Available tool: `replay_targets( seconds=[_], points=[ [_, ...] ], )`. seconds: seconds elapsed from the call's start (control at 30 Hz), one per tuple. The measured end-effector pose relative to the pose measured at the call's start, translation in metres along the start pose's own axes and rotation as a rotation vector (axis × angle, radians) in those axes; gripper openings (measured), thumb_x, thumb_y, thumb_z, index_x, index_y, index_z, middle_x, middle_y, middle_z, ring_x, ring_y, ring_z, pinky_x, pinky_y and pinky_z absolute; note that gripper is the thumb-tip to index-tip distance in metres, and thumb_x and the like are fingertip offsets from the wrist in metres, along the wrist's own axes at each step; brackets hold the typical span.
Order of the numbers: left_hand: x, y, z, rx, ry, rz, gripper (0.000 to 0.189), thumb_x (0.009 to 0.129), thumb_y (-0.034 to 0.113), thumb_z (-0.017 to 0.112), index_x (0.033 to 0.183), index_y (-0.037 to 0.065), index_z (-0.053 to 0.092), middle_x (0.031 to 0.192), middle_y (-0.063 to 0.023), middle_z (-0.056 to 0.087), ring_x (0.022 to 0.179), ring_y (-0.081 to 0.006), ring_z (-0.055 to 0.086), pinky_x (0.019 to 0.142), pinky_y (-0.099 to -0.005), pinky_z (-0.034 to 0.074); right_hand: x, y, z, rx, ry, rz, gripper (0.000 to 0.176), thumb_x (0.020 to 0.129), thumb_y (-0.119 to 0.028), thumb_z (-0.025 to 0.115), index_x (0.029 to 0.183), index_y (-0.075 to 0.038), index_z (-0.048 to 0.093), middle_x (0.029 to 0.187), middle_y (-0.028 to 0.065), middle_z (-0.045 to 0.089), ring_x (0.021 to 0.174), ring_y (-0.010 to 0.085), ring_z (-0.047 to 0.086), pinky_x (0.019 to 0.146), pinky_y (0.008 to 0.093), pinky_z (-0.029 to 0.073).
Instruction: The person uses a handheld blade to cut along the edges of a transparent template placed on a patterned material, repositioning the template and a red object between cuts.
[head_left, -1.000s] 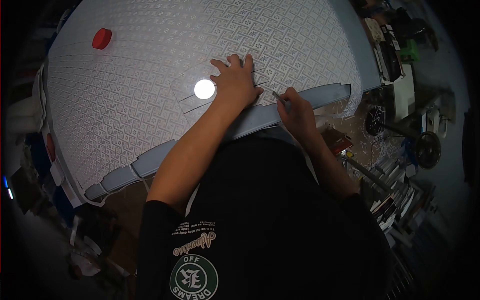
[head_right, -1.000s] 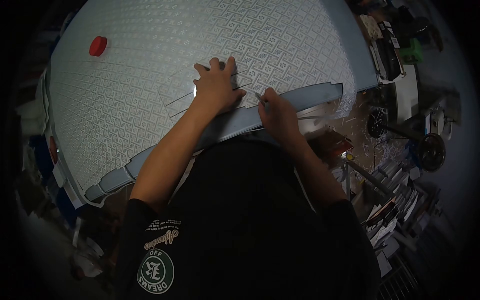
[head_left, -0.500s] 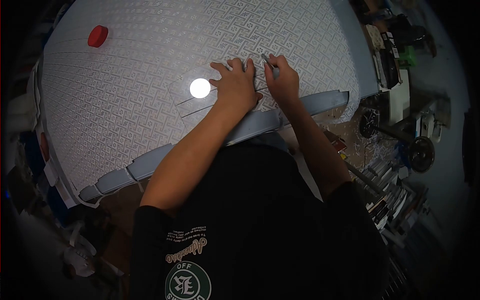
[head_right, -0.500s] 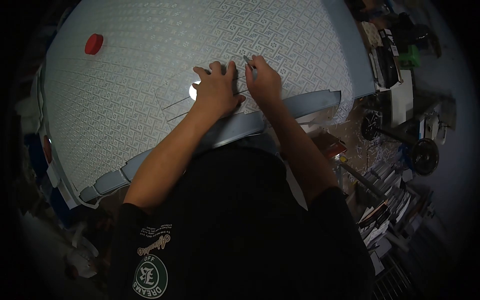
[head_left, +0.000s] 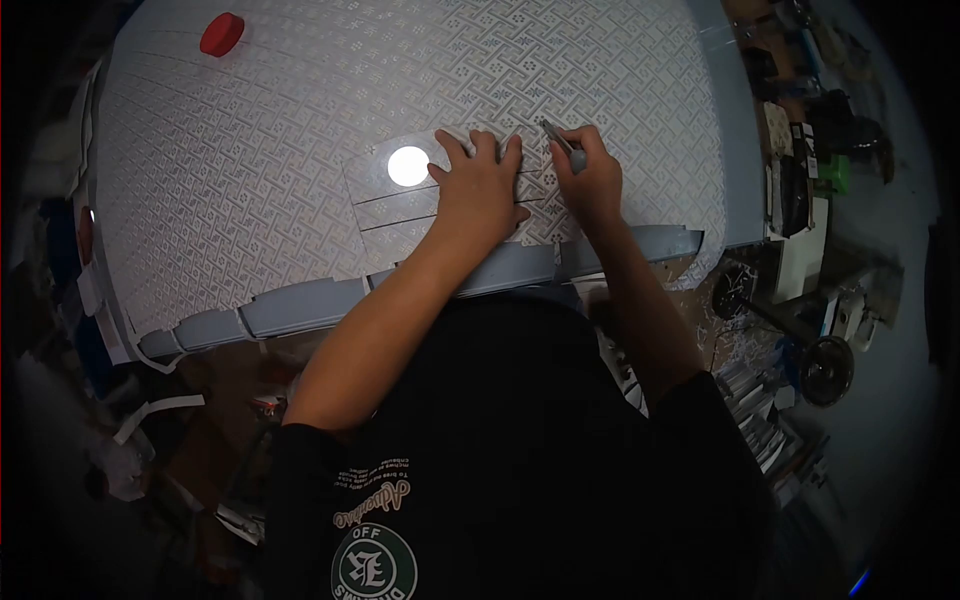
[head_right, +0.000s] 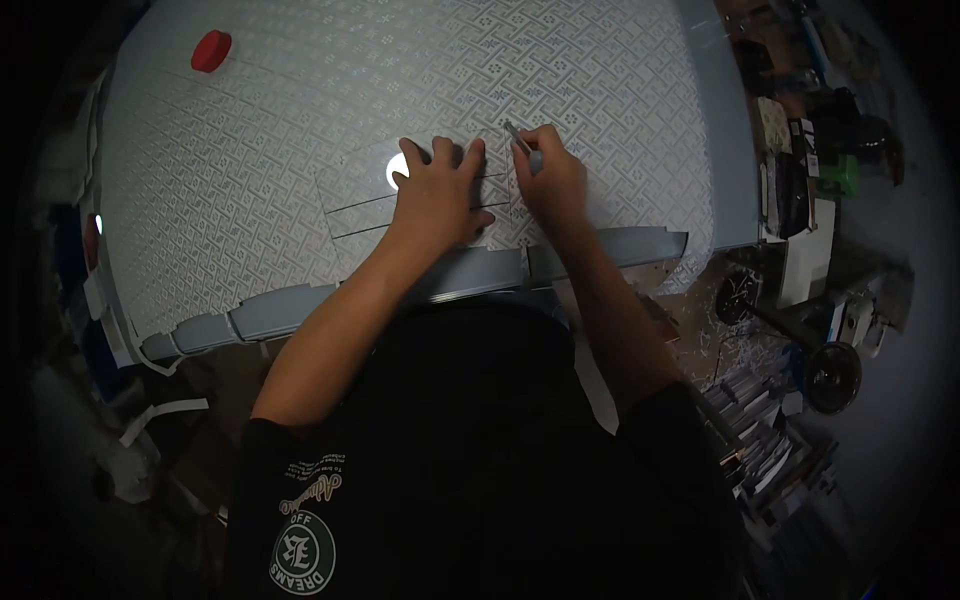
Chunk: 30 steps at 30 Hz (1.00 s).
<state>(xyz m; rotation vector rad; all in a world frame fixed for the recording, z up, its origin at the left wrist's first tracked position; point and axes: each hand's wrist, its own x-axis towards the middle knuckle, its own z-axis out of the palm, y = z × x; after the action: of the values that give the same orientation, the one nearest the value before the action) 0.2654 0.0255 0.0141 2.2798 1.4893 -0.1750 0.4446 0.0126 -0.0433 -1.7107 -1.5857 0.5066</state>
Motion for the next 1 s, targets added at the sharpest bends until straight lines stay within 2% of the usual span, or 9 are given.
replay_targets(
  seconds=[0.07,0.13,0.27,0.4,0.5,0.73,0.83,0.9,1.0],
  points=[
    [0.0,0.002,-0.001,0.001,0.011,-0.034,0.098,0.07,0.04,0.093,0.153,0.017,0.047,0.145,-0.024,0.044,0.137,-0.0657,0.033,0.092,-0.0749,0.051,0.026,0.001,-0.025,0.0,-0.145,0.01,0.016,0.093,-0.014,0.076,0.103,-0.006,0.064,0.099,0.0118,0.077,0.089,0.0308,0.076,0.072,0.0384,0.058],
    [0.002,0.004,0.0,0.003,0.01,-0.062,0.098,0.068,0.038,0.094,0.153,0.019,0.048,0.143,-0.0224,0.046,0.136,-0.0642,0.034,0.093,-0.0747,0.051,0.058,0.008,-0.047,0.038,-0.5,-0.104,0.014,0.094,-0.014,0.075,0.101,-0.007,0.066,0.094,0.0102,0.075,0.086,0.029,0.074,0.074,0.0375,0.056],
    [0.002,0.008,-0.003,-0.035,-0.003,-0.122,0.098,0.064,0.033,0.096,0.151,0.028,0.051,0.144,-0.0151,0.049,0.137,-0.0598,0.035,0.101,-0.0698,0.049,0.113,0.023,-0.055,0.007,-0.861,-0.337,0.012,0.095,-0.015,0.073,0.101,-0.008,0.067,0.091,0.0081,0.074,0.083,0.0262,0.072,0.072,0.0392,0.054],
    [0.003,0.011,-0.003,-0.048,0.044,-0.135,0.098,0.062,0.029,0.097,0.149,0.029,0.053,0.143,-0.0128,0.051,0.138,-0.0592,0.035,0.105,-0.0671,0.048,0.135,0.032,-0.039,-0.01,-0.92,-0.574,0.016,0.092,-0.016,0.076,0.102,-0.005,0.069,0.092,0.0057,0.068,0.088,0.0229,0.066,0.078,0.0365,0.052],
    [0.004,0.003,0.006,-0.049,0.059,-0.067,0.101,0.065,0.036,0.095,0.153,0.027,0.048,0.143,-0.0183,0.047,0.137,-0.063,0.033,0.096,-0.0718,0.052,0.137,0.034,-0.021,0.093,-0.919,-0.611,0.016,0.092,-0.017,0.076,0.102,-0.006,0.07,0.093,0.0049,0.068,0.09,0.0234,0.065,0.082,0.0384,0.051],
    [0.001,0.003,0.008,-0.042,0.069,-0.073,0.102,0.065,0.037,0.095,0.154,0.027,0.047,0.145,-0.0174,0.046,0.139,-0.0631,0.031,0.098,-0.0716,0.051,0.124,0.043,-0.003,0.246,-0.762,-0.702,0.016,0.092,-0.018,0.077,0.103,-0.008,0.072,0.094,0.0044,0.068,0.092,0.0246,0.063,0.09,0.0418,0.048],
    [0.001,0.002,0.005,-0.057,0.068,-0.054,0.101,0.065,0.036,0.095,0.154,0.028,0.048,0.145,-0.0171,0.046,0.138,-0.0626,0.032,0.098,-0.0718,0.05,0.108,0.031,-0.011,0.24,-0.761,-0.487,0.015,0.094,-0.014,0.076,0.106,-0.006,0.071,0.096,0.0061,0.07,0.09,0.0229,0.065,0.087,0.0385,0.051],
    [-0.001,0.003,0.004,-0.036,0.067,-0.073,0.1,0.063,0.035,0.096,0.151,0.027,0.05,0.144,-0.0153,0.051,0.137,-0.0596,0.036,0.102,-0.0651,0.049,0.082,0.019,-0.008,0.411,-0.559,-0.099,0.016,0.093,-0.017,0.074,0.103,-0.006,0.069,0.093,0.0096,0.074,0.085,0.029,0.071,0.079,0.0397,0.054],
    [-0.003,0.001,0.006,-0.021,0.108,-0.055,0.1,0.064,0.038,0.096,0.152,0.025,0.049,0.143,-0.0172,0.051,0.137,-0.0595,0.036,0.099,-0.0648,0.05,0.05,0.003,0.002,0.295,-0.354,-0.011,0.021,0.092,-0.021,0.073,0.104,-0.005,0.067,0.095,0.0138,0.076,0.085,0.0339,0.074,0.074,0.041,0.055]
  ],
)
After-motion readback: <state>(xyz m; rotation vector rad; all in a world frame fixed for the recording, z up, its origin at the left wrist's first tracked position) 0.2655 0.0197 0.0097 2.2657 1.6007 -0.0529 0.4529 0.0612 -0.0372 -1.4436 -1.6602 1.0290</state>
